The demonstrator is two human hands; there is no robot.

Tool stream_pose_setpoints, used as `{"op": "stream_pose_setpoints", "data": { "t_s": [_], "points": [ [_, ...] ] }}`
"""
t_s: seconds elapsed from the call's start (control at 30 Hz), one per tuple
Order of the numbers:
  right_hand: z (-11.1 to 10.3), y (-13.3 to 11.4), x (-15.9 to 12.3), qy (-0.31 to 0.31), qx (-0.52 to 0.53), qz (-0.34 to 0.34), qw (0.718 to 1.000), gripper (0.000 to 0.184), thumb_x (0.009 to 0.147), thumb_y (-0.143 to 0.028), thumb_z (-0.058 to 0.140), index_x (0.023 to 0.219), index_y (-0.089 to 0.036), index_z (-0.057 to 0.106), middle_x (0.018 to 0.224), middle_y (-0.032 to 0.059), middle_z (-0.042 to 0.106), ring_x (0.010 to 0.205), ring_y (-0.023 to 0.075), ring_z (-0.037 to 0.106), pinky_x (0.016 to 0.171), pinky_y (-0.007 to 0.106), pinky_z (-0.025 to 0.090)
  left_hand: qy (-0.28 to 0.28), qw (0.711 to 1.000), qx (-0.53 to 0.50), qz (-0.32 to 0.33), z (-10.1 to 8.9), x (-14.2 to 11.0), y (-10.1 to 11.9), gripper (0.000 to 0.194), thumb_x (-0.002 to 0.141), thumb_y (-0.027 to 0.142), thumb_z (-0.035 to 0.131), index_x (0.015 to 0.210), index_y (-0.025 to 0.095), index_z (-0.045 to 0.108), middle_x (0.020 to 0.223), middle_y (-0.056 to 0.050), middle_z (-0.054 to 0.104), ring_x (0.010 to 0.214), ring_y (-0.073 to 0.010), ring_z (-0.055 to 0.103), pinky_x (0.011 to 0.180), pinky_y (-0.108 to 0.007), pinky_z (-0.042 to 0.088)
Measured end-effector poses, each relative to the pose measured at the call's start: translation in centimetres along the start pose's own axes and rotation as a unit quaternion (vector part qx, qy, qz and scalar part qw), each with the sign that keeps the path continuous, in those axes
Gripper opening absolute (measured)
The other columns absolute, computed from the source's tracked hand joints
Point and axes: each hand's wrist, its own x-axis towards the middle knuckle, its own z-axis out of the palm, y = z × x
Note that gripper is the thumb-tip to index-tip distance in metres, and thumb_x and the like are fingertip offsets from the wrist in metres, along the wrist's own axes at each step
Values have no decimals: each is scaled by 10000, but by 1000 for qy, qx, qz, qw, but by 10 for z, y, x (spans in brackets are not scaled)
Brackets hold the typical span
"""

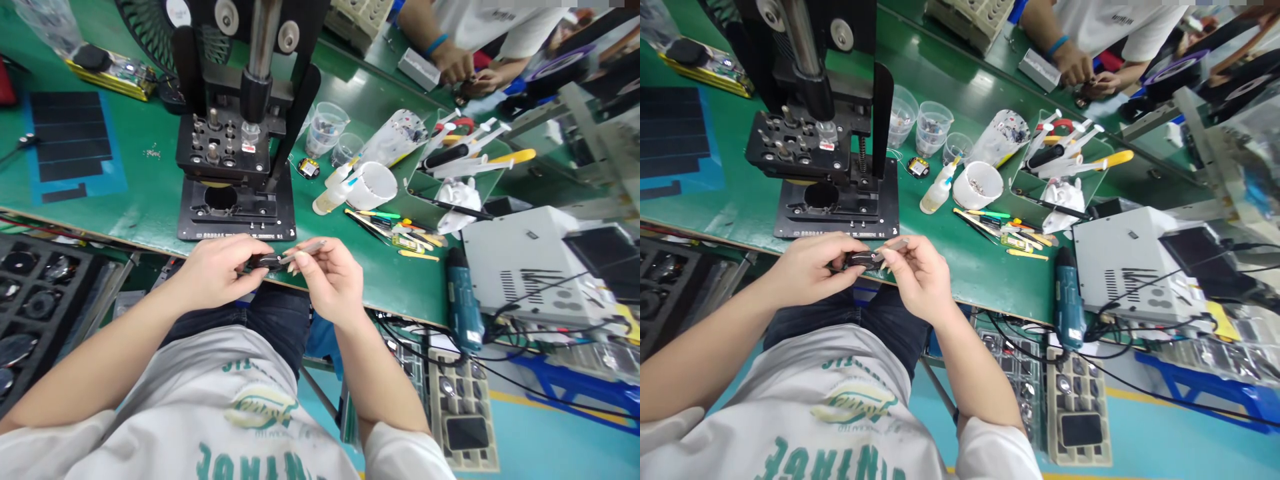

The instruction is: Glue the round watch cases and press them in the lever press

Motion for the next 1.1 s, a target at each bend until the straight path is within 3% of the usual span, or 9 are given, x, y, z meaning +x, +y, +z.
{"op": "stream_pose_setpoints", "data": {
  "t_s": [0.23, 0.37, 0.5, 0.63, 0.73, 0.83, 0.97, 1.1],
  "points": [
    [-5, -1, 0, -38, -6, 5, 999, 157, 1051, -386, 733, 1024, -243, 674, 957, 26, 779, 745, 124, 715, 708, 263, 607, 13, 1000, 0, 0, 2, 0, 0, 166, 1032, 290, 641, 1176, 217, 681, 913, 22, 739, 695, -118, 666, 659, -258, 470],
    [-12, -3, -3, -60, -13, -6, 998, 125, 1038, -365, 744, 1068, -249, 707, 987, 44, 808, 827, 156, 767, 763, 294, 637, 15, 998, 63, 14, 7, -2, 6, 123, 1028, 301, 617, 1057, 195, 672, 994, -44, 790, 837, -191, 757, 733, -305, 558],
    [-17, -16, 5, -91, -45, -68, 992, 66, 979, -291, 785, 970, -238, 746, 1009, 67, 824, 924, 189, 785, 804, 312, 650, 94, 989, 112, 18, 9, -4, 16, 72, 1038, 255, 617, 1058, 194, 650, 1058, -70, 827, 860, -209, 801, 739, -319, 609],
    [-10, -28, 28, -94, -66, -61, 992, 55, 928, -272, 781, 905, -223, 773, 947, 59, 822, 843, 181, 768, 760, 294, 640, 188, 967, 170, 23, -8, -3, 17, 114, 1031, 243, 702, 1129, 199, 666, 1063, -64, 840, 864, -200, 816, 788, -305, 633],
    [2, -25, 55, -104, -76, -36, 991, 52, 900, -250, 760, 897, -200, 776, 911, 45, 823, 796, 176, 761, 747, 291, 628, 217, 950, 218, 46, -25, 0, 7, 161, 1014, 182, 707, 1172, 196, 677, 1158, -93, 837, 960, -226, 824, 859, -337, 642],
    [14, -14, 88, -138, -119, -61, 981, 54, 891, -172, 727, 877, -185, 777, 930, 34, 829, 852, 178, 775, 813, 297, 613, 216, 937, 271, 46, -35, 2, -11, 170, 1032, 162, 649, 1196, 192, 682, 1236, -124, 820, 1035, -252, 820, 907, -388, 641],
    [23, 2, 124, -184, -211, -86, 956, 109, 900, -94, 732, 872, -177, 796, 970, 35, 840, 931, 172, 781, 906, 292, 577, 204, 923, 323, 49, -36, 4, -34, 160, 1053, 172, 593, 1178, 185, 692, 1184, -137, 829, 982, -254, 819, 887, -403, 627],
    [26, 11, 136, -168, -263, -93, 945, 125, 878, -65, 773, 851, -180, 812, 927, 47, 827, 994, 206, 740, 951, 318, 527, 165, 939, 298, 45, -33, 4, -45, 165, 1050, 256, 612, 1178, 184, 688, 1221, -155, 814, 1032, -276, 799, 924, -431, 600]
  ]
}}
